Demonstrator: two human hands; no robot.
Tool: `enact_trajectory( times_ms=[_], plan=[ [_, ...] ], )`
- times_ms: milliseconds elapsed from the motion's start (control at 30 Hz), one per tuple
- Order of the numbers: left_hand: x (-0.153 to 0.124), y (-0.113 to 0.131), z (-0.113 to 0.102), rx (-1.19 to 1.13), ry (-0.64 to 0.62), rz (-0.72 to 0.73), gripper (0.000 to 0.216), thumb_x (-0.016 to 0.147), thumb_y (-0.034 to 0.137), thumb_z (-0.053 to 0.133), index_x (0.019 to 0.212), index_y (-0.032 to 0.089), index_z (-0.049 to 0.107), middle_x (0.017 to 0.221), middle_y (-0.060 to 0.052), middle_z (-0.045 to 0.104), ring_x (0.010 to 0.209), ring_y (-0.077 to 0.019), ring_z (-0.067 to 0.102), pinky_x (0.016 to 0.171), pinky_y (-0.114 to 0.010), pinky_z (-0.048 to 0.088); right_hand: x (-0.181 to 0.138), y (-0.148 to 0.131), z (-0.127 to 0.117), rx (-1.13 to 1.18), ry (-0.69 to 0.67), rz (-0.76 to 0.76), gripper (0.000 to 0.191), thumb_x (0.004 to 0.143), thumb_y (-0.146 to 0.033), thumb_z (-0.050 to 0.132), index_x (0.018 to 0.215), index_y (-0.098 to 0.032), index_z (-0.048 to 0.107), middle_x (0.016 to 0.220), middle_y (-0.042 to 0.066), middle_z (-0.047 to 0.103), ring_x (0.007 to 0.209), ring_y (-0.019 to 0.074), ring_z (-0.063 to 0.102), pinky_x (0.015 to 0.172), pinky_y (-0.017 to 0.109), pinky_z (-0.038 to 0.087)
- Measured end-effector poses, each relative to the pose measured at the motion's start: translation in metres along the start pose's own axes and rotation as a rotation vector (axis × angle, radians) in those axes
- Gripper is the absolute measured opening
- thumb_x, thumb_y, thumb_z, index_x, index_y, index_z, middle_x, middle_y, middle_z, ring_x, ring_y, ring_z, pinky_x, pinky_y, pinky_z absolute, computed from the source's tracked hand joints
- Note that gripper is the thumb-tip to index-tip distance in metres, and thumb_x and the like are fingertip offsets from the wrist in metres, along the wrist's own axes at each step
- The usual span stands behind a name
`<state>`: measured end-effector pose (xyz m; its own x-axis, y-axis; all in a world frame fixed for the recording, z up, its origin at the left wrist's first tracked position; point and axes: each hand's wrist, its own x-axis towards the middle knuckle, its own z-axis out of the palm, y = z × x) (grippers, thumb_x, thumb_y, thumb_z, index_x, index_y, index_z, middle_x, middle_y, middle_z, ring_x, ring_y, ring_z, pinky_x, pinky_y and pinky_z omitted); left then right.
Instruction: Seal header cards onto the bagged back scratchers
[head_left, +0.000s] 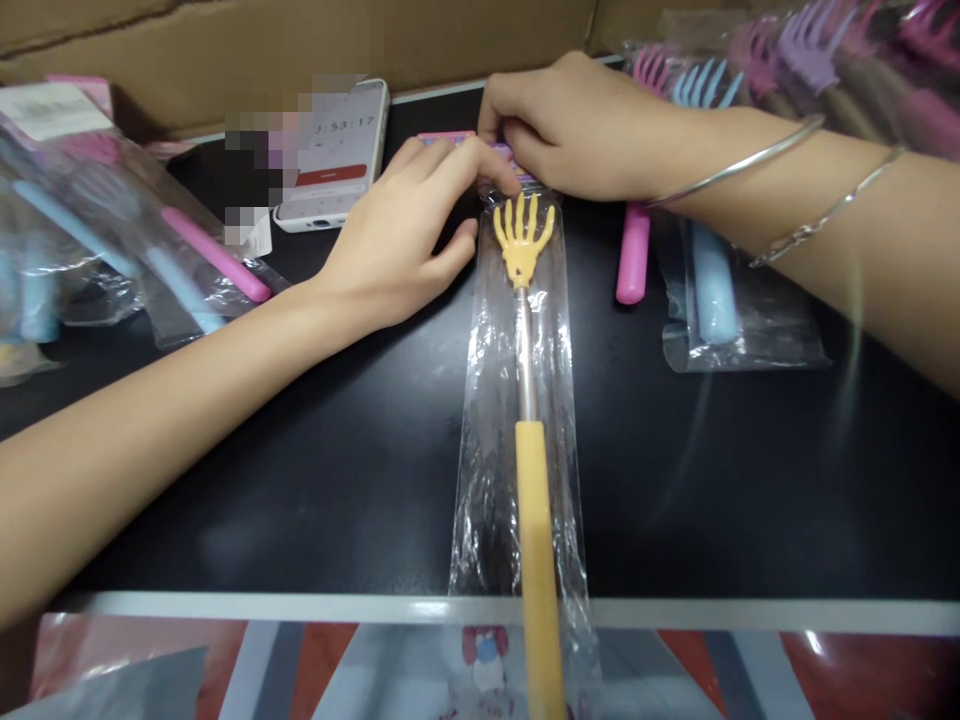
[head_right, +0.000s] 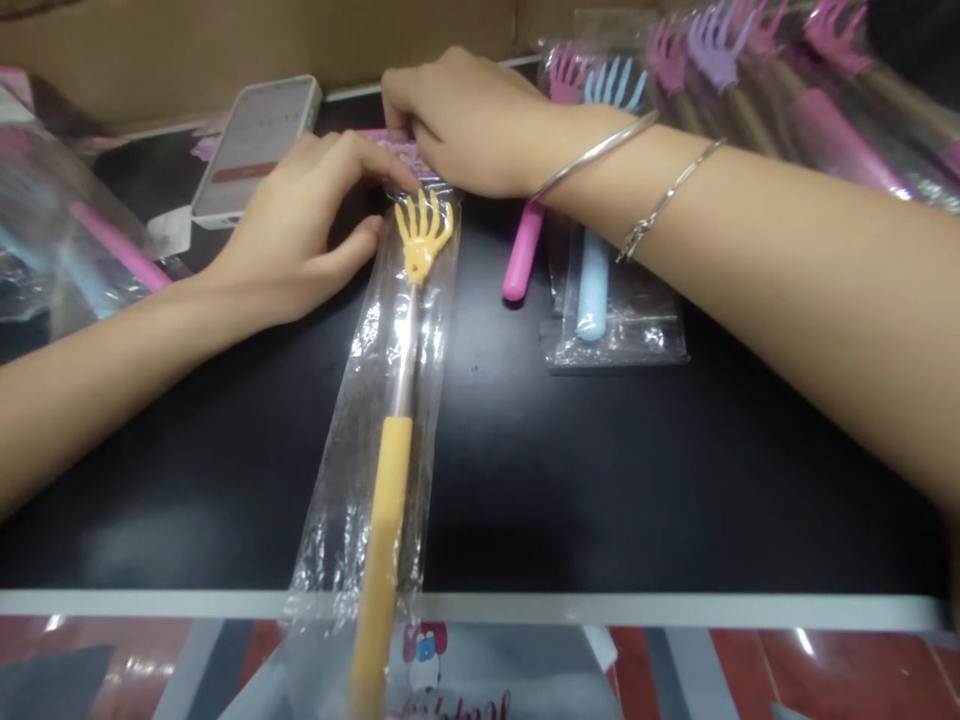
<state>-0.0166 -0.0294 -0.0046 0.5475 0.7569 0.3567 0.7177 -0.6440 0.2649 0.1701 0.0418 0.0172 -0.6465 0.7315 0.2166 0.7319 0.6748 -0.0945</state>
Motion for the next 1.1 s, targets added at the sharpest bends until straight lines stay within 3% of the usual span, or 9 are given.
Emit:
enact_trajectory(
  times_ms=[267, 500, 733, 900, 1100],
  plan=[
    [0.0004, 0.0015, -0.0018, 0.056, -0.026, -0.004, 0.033, 0.087, 0.019, 0.046, 0.118, 0.025, 0.055, 0.125, -0.005, 0.063, 0.12, -0.0289, 0.053, 0.106, -0.048, 0.041, 0.0007, -0.0006, 0.0013, -0.005, -0.006, 0.003, 0.046, 0.093, -0.013, 0.036, 0.13, -0.015, 0.063, 0.123, 0.009, 0.067, 0.123, 0.0314, 0.062, 0.103, 0.052, 0.049],
    [0.0001, 0.0016, -0.0018, -0.003, -0.02, -0.012, 0.028, 0.09, 0.026, 0.045, 0.116, 0.028, 0.057, 0.126, -0.004, 0.063, 0.122, -0.0316, 0.052, 0.109, -0.053, 0.038, 0.0005, -0.0006, 0.0013, -0.014, -0.003, 0.001, 0.046, 0.092, -0.014, 0.036, 0.128, -0.015, 0.063, 0.122, 0.01, 0.067, 0.121, 0.031, 0.063, 0.101, 0.05, 0.05],
    [-0.002, 0.0042, -0.0018, 0.022, 0.0, -0.015, 0.03, 0.09, 0.023, 0.045, 0.117, 0.033, 0.056, 0.125, -0.002, 0.063, 0.123, -0.0282, 0.052, 0.106, -0.049, 0.044, 0.0018, 0.0016, 0.0019, -0.02, -0.014, 0.019, 0.049, 0.09, -0.021, 0.034, 0.129, -0.017, 0.063, 0.117, 0.012, 0.069, 0.114, 0.0323, 0.065, 0.095, 0.05, 0.051],
    [-0.0016, 0.0046, -0.0018, 0.064, -0.012, -0.02, 0.036, 0.087, 0.016, 0.045, 0.12, 0.025, 0.056, 0.126, -0.006, 0.063, 0.122, -0.0273, 0.053, 0.106, -0.047, 0.045, 0.0036, 0.0055, 0.0059, -0.055, 0.0, 0.02, 0.054, 0.088, -0.029, 0.028, 0.128, -0.026, 0.063, 0.116, 0.006, 0.07, 0.109, 0.0218, 0.065, 0.093, 0.037, 0.05],
    [-0.0024, 0.0045, -0.0009, 0.023, 0.015, -0.015, 0.037, 0.089, 0.026, 0.042, 0.122, 0.036, 0.057, 0.124, -0.003, 0.064, 0.122, -0.0311, 0.053, 0.105, -0.053, 0.044, 0.0043, 0.0061, 0.0078, -0.082, 0.011, 0.049, 0.059, 0.082, -0.036, 0.025, 0.128, -0.031, 0.063, 0.115, 0.004, 0.071, 0.105, 0.0207, 0.066, 0.087, 0.033, 0.048]
  ],
)
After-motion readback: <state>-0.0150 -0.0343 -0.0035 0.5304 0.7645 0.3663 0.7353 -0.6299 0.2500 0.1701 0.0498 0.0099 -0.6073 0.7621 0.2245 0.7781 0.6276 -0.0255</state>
